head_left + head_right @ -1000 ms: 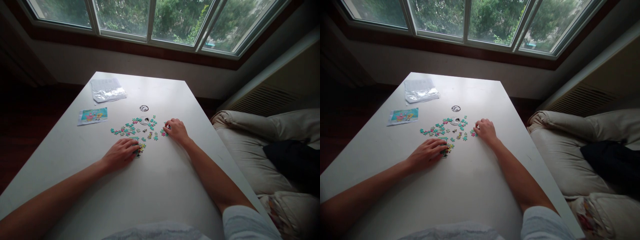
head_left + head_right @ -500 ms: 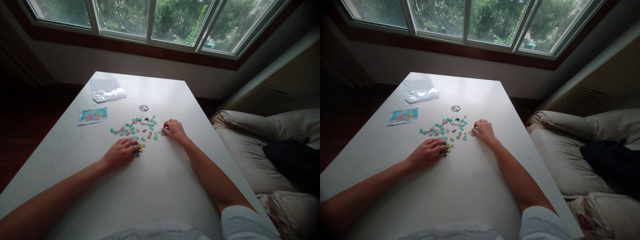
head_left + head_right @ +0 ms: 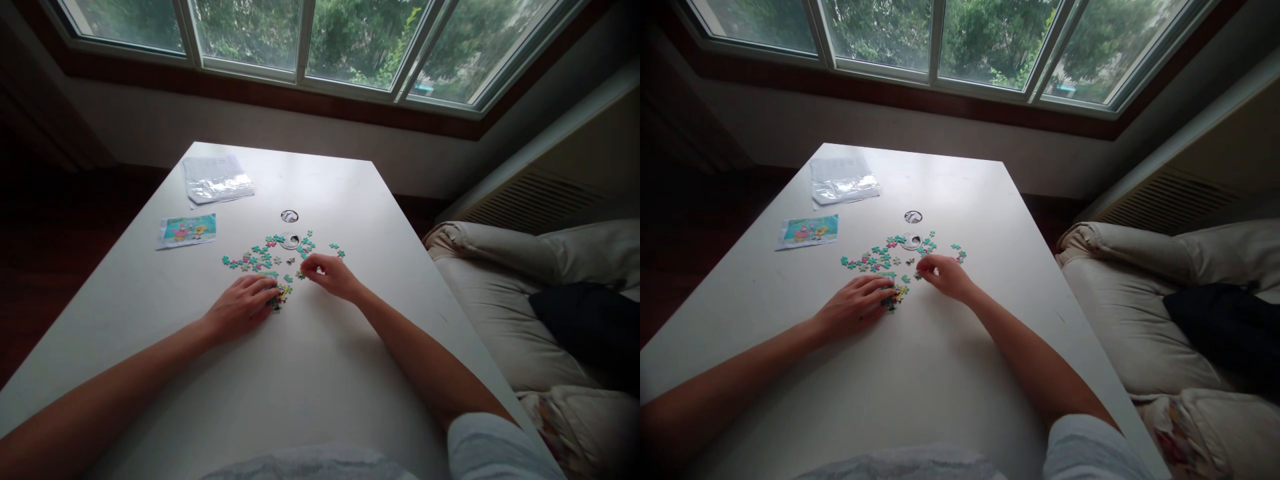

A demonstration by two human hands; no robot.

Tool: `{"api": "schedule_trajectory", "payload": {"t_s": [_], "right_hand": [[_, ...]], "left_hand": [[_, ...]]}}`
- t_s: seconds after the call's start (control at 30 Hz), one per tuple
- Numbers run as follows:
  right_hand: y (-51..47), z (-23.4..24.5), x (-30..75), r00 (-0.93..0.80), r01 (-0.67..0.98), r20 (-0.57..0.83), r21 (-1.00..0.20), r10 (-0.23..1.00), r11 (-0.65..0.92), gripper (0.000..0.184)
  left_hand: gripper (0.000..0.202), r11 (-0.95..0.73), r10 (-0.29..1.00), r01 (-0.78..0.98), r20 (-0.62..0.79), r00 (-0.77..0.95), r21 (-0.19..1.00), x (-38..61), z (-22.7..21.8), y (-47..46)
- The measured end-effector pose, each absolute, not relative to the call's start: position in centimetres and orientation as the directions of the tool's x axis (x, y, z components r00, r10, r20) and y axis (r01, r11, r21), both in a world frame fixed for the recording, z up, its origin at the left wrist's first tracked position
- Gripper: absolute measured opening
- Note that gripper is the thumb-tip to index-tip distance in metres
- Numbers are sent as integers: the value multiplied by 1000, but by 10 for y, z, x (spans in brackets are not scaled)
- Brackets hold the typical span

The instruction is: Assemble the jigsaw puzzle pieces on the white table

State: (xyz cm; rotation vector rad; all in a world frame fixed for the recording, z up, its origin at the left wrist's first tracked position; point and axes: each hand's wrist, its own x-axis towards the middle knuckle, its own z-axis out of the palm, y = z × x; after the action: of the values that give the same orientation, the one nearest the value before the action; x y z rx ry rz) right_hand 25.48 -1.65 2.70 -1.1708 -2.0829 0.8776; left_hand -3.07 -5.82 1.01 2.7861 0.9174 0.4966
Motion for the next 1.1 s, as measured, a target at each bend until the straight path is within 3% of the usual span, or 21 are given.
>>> {"api": "schedule_trajectory", "payload": {"t_s": [0.23, 0.7, 1.1], "right_hand": [[-36, 14, 226, -487, 473, 30, -831, 873, 293, 11], [-43, 11, 214, -507, 555, 178, -681, 843, 478, 10], [-44, 10, 215, -514, 585, 190, -635, 836, 504, 11]], "left_hand": [[39, -787, 615, 559, 251, 748, 260, -32, 9, -57], [40, -781, 622, 566, 250, 742, 264, -32, 9, -57], [38, -786, 616, 553, 266, 742, 277, -32, 9, -57]]}}
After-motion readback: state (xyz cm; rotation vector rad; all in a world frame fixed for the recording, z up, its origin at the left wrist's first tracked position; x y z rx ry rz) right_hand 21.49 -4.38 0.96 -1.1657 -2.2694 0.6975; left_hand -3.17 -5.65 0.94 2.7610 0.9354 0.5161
